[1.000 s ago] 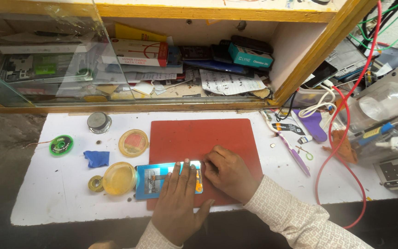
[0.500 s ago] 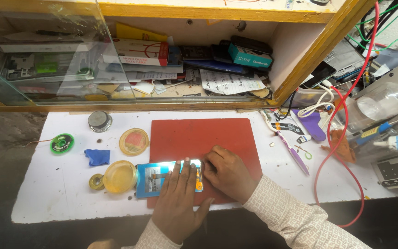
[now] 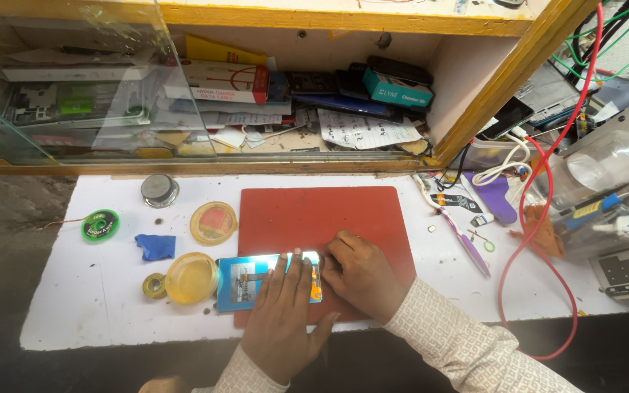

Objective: The person works on a smartphone lying screen-up on a red mat at a repair workbench. They hold the phone steady with one hand while using a small hand tool to work along the phone's edge, occasionally repositioning the phone and pressing on it with the palm.

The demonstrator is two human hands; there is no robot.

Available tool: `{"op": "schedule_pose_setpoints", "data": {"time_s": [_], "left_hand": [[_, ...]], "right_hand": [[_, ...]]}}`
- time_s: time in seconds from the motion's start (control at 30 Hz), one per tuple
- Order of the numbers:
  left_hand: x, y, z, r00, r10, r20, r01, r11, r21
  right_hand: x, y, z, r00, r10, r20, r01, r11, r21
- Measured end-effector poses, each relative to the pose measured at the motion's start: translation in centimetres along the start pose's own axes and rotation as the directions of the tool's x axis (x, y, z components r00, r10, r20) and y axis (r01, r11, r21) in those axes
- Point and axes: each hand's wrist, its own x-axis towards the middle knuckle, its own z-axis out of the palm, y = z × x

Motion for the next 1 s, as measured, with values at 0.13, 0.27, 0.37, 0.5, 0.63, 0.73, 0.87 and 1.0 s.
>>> {"op": "schedule_pose_setpoints", "data": {"time_s": [0.13,0.27,0.37,0.5,0.63,0.73,0.87,1.0], "left_hand": [[0.16,0.06,-0.22,1.000,0.011,-0.010,-0.011,1.000,0.004],[0.25,0.07,-0.27,1.000,0.003,0.000,-0.003,1.000,-0.001],[0.18,0.05,-0.23,1.000,0.018,-0.018,-0.018,1.000,0.003],[0.09,-0.02,-0.15,1.000,0.004,-0.008,-0.004,1.000,-0.003],[0.11,0.08,-0.19,1.000,-0.002,-0.002,0.002,1.000,-0.003],[0.20,0.15,-0.34,1.000,-0.001,-0.005,0.001,1.000,-0.003],[0.35,0.12,-0.46,1.000,0.008,-0.008,-0.008,1.000,-0.004],[0.29,0.06,-0.34,1.000,0.008,-0.014,-0.008,1.000,-0.010]], "right_hand": [[0.03,-0.13,0.01,1.000,-0.001,-0.018,0.001,1.000,-0.014],[-0.01,-0.22,-0.30,1.000,0.001,-0.003,-0.001,1.000,0.013],[0.04,-0.11,-0.47,1.000,0.005,0.023,-0.006,0.999,0.036],[0.12,-0.07,-0.16,1.000,-0.007,0.010,0.007,1.000,0.014],[0.16,-0.22,0.23,1.000,0.021,-0.003,-0.021,1.000,0.009],[0.30,-0.29,0.14,1.000,0.019,-0.016,-0.019,1.000,0.011],[0.36,-0.40,-0.40,0.996,0.083,-0.017,-0.078,0.982,0.173],[0.38,-0.64,-0.44,1.000,0.021,0.013,-0.022,0.998,0.056]]}}
